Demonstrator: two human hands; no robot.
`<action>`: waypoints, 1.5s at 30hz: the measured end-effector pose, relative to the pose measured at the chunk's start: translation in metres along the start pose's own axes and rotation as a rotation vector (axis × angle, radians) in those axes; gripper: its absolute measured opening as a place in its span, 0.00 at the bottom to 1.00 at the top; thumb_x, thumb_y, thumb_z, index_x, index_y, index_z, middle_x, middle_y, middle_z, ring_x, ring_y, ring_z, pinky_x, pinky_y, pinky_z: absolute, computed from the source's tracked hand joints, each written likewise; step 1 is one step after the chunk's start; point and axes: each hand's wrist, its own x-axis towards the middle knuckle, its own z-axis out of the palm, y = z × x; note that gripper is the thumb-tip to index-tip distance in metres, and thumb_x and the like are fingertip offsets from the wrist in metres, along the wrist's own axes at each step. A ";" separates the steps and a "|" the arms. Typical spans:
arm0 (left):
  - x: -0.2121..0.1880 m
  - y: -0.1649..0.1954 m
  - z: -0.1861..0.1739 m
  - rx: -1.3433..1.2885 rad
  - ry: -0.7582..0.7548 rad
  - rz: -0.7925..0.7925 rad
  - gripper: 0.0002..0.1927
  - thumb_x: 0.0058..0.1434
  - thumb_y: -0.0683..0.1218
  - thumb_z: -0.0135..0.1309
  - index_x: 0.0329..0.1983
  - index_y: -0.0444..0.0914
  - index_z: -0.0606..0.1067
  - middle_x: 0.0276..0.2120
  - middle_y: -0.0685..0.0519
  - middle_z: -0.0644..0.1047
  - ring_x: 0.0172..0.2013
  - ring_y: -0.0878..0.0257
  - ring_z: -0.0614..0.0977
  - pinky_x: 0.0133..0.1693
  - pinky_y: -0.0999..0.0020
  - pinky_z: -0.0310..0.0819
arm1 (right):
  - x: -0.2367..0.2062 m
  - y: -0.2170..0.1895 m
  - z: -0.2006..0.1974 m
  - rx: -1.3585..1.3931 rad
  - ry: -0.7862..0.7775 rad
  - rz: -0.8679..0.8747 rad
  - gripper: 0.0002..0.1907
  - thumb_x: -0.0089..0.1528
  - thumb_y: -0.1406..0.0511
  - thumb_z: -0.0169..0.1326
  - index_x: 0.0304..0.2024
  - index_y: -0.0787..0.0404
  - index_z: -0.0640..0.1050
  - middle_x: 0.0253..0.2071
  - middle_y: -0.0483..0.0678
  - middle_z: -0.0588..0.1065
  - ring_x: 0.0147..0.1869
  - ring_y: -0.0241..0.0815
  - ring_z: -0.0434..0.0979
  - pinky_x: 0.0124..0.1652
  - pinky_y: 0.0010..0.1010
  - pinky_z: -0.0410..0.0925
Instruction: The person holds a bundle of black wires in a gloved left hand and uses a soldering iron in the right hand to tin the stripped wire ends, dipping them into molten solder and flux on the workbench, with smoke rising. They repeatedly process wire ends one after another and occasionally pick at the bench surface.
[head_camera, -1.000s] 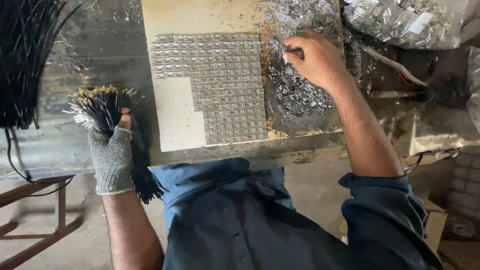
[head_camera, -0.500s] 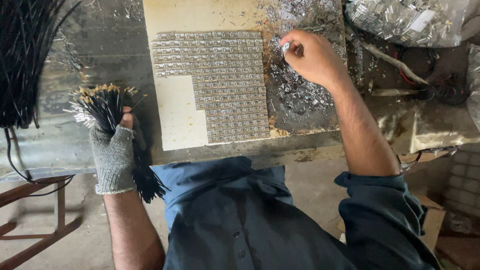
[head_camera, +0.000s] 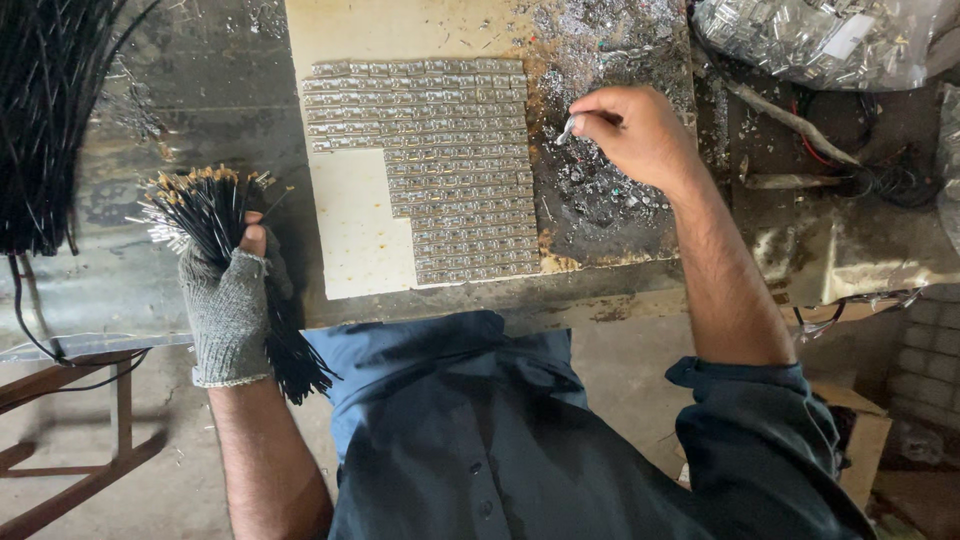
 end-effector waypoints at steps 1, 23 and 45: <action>0.000 -0.001 0.000 -0.013 -0.007 0.002 0.07 0.69 0.44 0.60 0.48 0.41 0.77 0.27 0.62 0.74 0.23 0.73 0.72 0.25 0.75 0.66 | -0.001 0.000 0.000 0.004 -0.001 0.015 0.11 0.68 0.63 0.60 0.51 0.58 0.83 0.44 0.47 0.83 0.43 0.37 0.84 0.44 0.30 0.75; 0.007 -0.005 -0.009 0.116 -0.045 0.059 0.12 0.65 0.38 0.63 0.50 0.39 0.77 0.31 0.58 0.77 0.28 0.72 0.74 0.29 0.74 0.67 | -0.171 0.106 -0.100 -0.339 1.198 0.580 0.18 0.69 0.53 0.64 0.40 0.62 0.79 0.29 0.40 0.76 0.26 0.32 0.73 0.22 0.28 0.67; 0.008 -0.011 -0.011 0.095 -0.030 0.030 0.10 0.63 0.40 0.65 0.46 0.40 0.79 0.31 0.61 0.77 0.29 0.72 0.74 0.31 0.74 0.66 | -0.157 0.124 -0.133 0.600 1.004 1.031 0.22 0.64 0.45 0.67 0.44 0.51 0.79 0.29 0.42 0.79 0.23 0.30 0.71 0.20 0.19 0.56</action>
